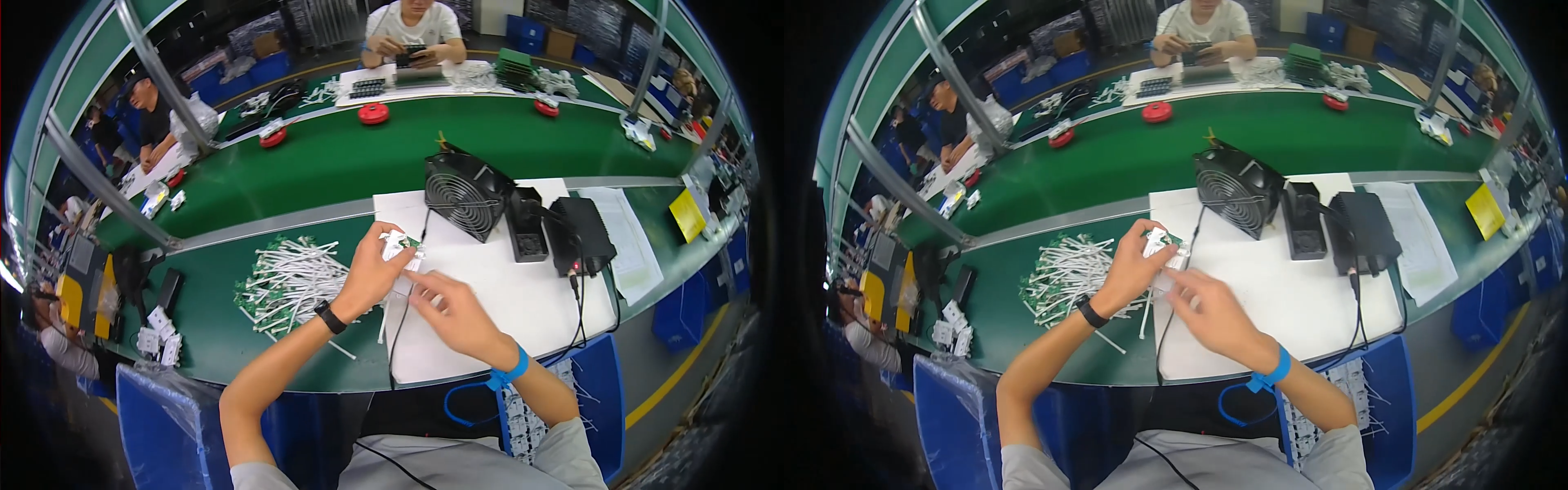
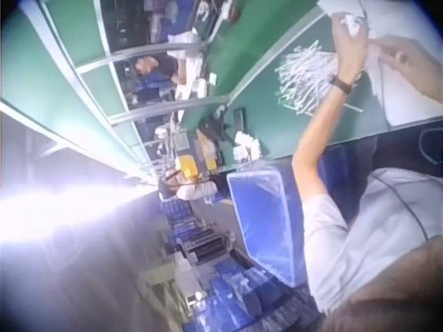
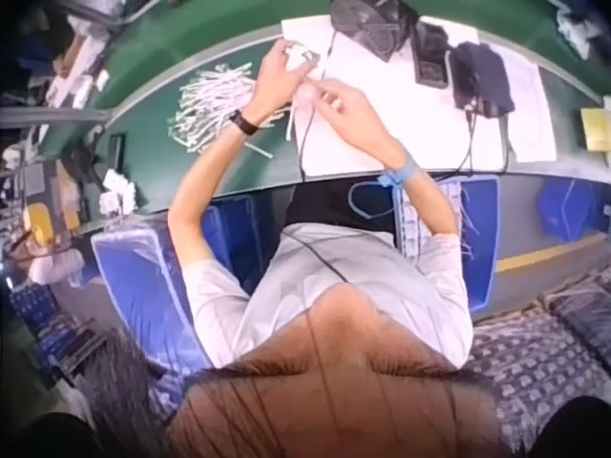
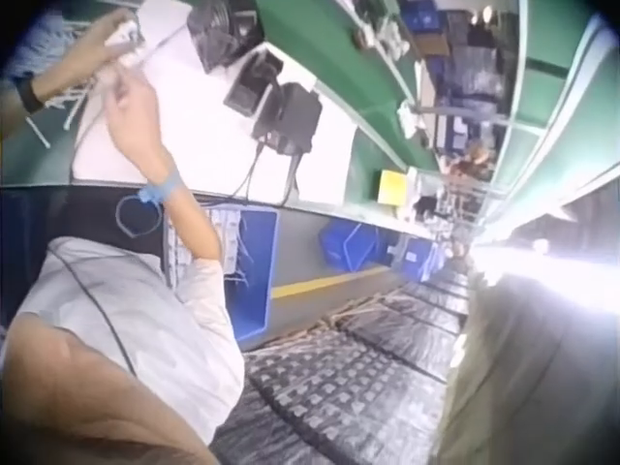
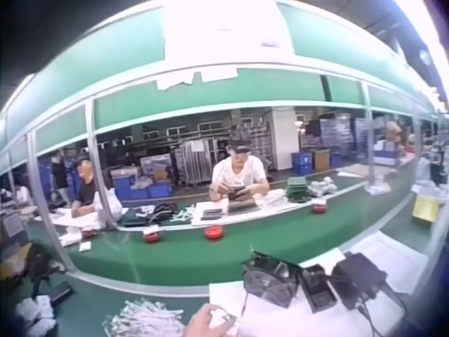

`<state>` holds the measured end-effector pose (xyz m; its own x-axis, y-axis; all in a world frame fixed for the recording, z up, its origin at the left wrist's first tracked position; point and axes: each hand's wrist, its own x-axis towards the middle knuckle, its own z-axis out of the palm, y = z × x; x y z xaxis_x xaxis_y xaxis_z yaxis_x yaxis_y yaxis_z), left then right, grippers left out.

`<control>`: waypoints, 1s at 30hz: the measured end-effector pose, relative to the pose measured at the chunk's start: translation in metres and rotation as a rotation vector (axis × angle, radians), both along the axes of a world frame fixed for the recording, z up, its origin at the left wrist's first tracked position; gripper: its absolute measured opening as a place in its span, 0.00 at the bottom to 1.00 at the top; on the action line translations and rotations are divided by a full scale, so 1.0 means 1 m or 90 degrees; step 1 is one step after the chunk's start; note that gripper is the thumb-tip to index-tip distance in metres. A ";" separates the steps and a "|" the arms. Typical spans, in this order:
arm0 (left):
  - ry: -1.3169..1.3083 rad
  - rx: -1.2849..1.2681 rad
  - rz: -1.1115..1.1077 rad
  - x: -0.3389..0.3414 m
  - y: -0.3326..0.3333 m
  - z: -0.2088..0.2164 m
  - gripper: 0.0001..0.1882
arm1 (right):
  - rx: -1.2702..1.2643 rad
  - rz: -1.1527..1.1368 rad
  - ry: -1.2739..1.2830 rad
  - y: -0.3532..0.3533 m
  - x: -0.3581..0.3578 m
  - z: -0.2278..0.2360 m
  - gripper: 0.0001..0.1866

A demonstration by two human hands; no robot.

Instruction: Soldering wires onto small circuit boards at a factory assembly station.

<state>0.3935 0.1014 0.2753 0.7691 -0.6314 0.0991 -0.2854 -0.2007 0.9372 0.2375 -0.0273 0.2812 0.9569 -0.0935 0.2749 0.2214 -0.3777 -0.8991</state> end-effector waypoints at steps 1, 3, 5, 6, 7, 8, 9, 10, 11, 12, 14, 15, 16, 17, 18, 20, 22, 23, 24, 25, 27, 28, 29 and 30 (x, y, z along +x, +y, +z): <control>-0.021 0.000 -0.015 -0.001 -0.005 -0.002 0.19 | 0.090 -0.111 0.019 -0.011 -0.008 -0.008 0.11; -0.013 -0.021 -0.043 -0.002 -0.015 -0.007 0.17 | 0.271 -0.298 -0.040 -0.037 -0.014 -0.025 0.14; 0.057 -0.027 -0.078 -0.006 -0.021 -0.013 0.15 | 0.413 -0.427 0.019 -0.072 -0.016 -0.041 0.19; 0.074 -0.016 -0.098 -0.009 -0.023 -0.016 0.14 | 0.397 -0.432 -0.052 -0.087 -0.016 -0.047 0.21; 0.022 0.002 -0.125 -0.012 -0.027 -0.020 0.14 | 0.391 -0.474 -0.080 -0.102 -0.014 -0.052 0.23; -0.014 0.016 -0.153 -0.015 -0.030 -0.024 0.14 | 0.398 -0.536 -0.086 -0.115 -0.010 -0.056 0.25; -0.050 0.029 -0.180 -0.018 -0.034 -0.027 0.14 | 0.334 -0.543 -0.157 -0.128 -0.003 -0.058 0.24; -0.012 0.057 -0.209 -0.021 -0.038 -0.031 0.14 | 0.283 -0.570 -0.202 -0.140 0.006 -0.059 0.23; -0.023 0.049 -0.231 -0.024 -0.040 -0.034 0.14 | 0.235 -0.568 -0.272 -0.149 0.012 -0.060 0.23; -0.019 0.059 -0.249 -0.027 -0.043 -0.037 0.14 | 0.123 -0.601 -0.216 -0.159 0.016 -0.059 0.20; 0.010 0.102 -0.278 -0.033 -0.047 -0.043 0.15 | -0.065 -0.629 -0.111 -0.173 0.018 -0.056 0.16; 0.002 0.108 -0.285 -0.035 -0.047 -0.045 0.15 | -0.119 -0.611 -0.123 -0.176 0.017 -0.057 0.13; 0.001 0.120 -0.292 -0.037 -0.048 -0.047 0.15 | -0.145 -0.619 -0.094 -0.178 0.015 -0.056 0.10; 0.010 0.133 -0.299 -0.040 -0.048 -0.048 0.15 | -0.156 -0.619 -0.068 -0.181 0.013 -0.056 0.07; 0.009 0.117 -0.305 -0.041 -0.048 -0.050 0.16 | -0.194 -0.623 -0.072 -0.182 0.013 -0.056 0.08; -0.030 0.111 -0.301 -0.043 -0.048 -0.050 0.17 | -0.238 -0.617 -0.087 -0.186 0.013 -0.056 0.10; -0.049 0.127 -0.297 -0.043 -0.046 -0.048 0.18 | -0.262 -0.616 -0.129 -0.185 0.015 -0.058 0.10; -0.053 0.146 -0.294 -0.043 -0.046 -0.046 0.18 | -0.240 -0.621 -0.139 -0.184 0.017 -0.059 0.10; -0.047 0.179 -0.291 -0.042 -0.047 -0.044 0.18 | -0.256 -0.624 -0.140 -0.181 0.017 -0.061 0.10; -0.061 0.204 -0.287 -0.041 -0.047 -0.043 0.19 | -0.237 -0.634 -0.128 -0.177 0.018 -0.063 0.10; -0.078 0.274 -0.275 -0.039 -0.049 -0.040 0.20 | -0.208 -0.640 -0.130 -0.171 0.020 -0.065 0.10; -0.120 0.251 -0.265 -0.039 -0.050 -0.040 0.22 | -0.197 -0.635 -0.144 -0.169 0.021 -0.066 0.10; -0.166 0.218 -0.255 -0.039 -0.050 -0.040 0.24 | -0.187 -0.630 -0.156 -0.167 0.023 -0.067 0.10; -0.206 0.211 -0.248 -0.039 -0.049 -0.042 0.25 | -0.191 -0.627 -0.180 -0.165 0.024 -0.068 0.10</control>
